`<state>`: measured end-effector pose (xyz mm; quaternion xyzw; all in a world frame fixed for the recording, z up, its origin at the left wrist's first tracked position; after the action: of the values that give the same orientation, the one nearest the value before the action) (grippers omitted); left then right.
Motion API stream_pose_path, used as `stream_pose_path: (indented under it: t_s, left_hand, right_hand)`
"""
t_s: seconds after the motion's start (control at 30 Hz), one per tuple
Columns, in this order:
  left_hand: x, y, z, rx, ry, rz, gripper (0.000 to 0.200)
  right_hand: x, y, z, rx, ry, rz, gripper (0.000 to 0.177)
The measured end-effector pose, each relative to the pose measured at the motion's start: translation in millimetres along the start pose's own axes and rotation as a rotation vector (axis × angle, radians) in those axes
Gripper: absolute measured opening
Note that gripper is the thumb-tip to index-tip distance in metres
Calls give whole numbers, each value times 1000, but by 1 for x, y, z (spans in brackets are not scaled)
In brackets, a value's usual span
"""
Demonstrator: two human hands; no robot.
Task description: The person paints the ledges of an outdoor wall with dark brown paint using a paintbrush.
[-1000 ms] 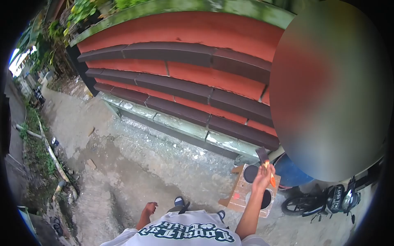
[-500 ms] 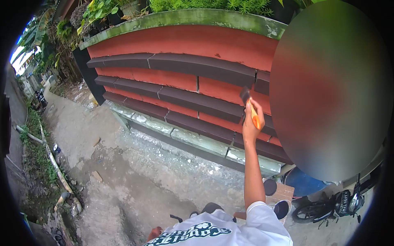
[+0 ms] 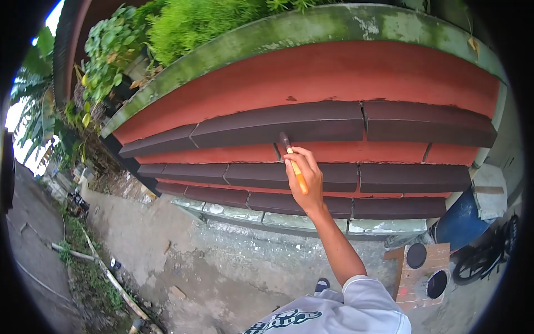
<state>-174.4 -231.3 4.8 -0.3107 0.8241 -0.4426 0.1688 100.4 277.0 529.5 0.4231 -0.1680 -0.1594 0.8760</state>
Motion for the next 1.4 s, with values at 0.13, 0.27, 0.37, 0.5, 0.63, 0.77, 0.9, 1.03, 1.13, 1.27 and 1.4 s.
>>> stream_pose_path:
  t_s: [0.13,0.27,0.37,0.5,0.63,0.77,0.9,1.03,1.13,1.27,1.4]
  left_hand:
    - [6,43,-65,-116,128,69,15]
    - [10,104,-121,196,23,-9,16]
    - [6,129,-164,179,144,-9,18]
    - [-3,166,-223,134,291,116,22]
    - [-6,195,-280,61,359,223,25]
    - [10,224,-322,29,394,255,26]
    - [43,234,-342,4,411,254,24]
    - [82,228,-339,-117,423,343,22]
    - [101,215,-333,-319,593,505,22]
    - [88,243,-326,-326,674,587,22]
    - [78,258,-336,-15,460,361,23]
  right_hand:
    - [35,15,-30,-69,-127,-76,12]
    - [85,9,-39,-131,-306,-230,13]
    - [105,9,-21,-64,-567,-434,15]
    - [36,8,0,-7,-577,-357,13]
    - [-68,-6,33,102,-316,-111,17]
    - [-82,-6,48,114,-312,-122,18]
    - [-16,-8,24,-77,-647,-436,15]
    - [-16,-1,32,-150,-648,-529,15]
    - [-88,9,62,98,-736,-348,14]
    - [-130,5,87,104,-345,-49,17]
    - [-80,12,52,-45,-315,-143,17]
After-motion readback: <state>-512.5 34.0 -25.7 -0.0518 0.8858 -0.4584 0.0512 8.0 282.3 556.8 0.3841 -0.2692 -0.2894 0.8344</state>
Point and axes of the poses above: each hand's wrist, its own y-axis towards the middle knuckle, its own x-axis out of the back of the hand, z = x × y, the point moved 5 cm from there along y, towards the middle knuckle, and after that the axes turned 13 degrees about -y, right-handed, at the moved point
